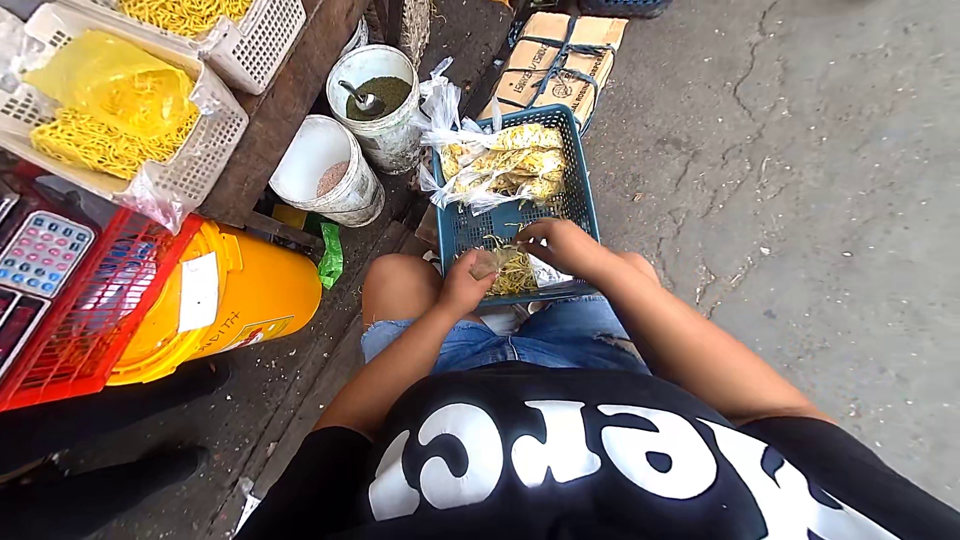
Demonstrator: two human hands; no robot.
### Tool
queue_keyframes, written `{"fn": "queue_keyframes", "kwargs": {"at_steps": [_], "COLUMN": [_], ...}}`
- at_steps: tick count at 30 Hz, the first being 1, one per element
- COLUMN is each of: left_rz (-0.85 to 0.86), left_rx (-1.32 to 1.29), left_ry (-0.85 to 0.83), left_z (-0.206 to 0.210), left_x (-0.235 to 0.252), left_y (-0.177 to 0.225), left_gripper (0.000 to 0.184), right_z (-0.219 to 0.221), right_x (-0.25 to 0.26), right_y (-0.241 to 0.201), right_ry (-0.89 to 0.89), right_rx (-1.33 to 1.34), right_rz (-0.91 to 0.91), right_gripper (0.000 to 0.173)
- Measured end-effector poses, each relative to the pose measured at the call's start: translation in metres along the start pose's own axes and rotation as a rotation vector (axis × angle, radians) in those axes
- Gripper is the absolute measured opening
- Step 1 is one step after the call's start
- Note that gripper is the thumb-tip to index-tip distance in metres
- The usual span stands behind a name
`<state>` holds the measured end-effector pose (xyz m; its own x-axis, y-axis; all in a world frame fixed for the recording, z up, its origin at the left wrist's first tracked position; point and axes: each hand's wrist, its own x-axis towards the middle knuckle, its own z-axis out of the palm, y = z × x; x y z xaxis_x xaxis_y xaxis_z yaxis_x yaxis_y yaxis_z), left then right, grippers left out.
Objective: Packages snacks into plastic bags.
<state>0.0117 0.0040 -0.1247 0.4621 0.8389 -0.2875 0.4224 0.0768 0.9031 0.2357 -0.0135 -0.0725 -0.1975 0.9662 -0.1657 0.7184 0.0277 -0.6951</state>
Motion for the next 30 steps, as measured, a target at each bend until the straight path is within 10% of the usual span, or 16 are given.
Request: {"fn": "queue_keyframes", "kwargs": {"at_steps": [21,25,30], "left_rz": [-0.006,0.001,-0.034], "left_rx": [0.109,0.081,0.134], "left_ry": [-0.018,0.008,0.04], "left_z": [0.0,0.0,0.004], "left_x": [-0.004,-0.003,0.0], "left_y": [0.013,0.011,0.01], "left_gripper": [0.052,0.052,0.051], "right_z": [-0.047,-0.04,0.023], "right_x": [-0.04,-0.025,0.006], "right_y": [-0.086,-0.065,0.0], "right_ry": [0.197,0.242,-0.249], "right_rx": [-0.073,-0.02,-0.322], "right_rz": [-0.458,-0.346,0.188], "right_gripper": [0.024,0.019,0.026]}}
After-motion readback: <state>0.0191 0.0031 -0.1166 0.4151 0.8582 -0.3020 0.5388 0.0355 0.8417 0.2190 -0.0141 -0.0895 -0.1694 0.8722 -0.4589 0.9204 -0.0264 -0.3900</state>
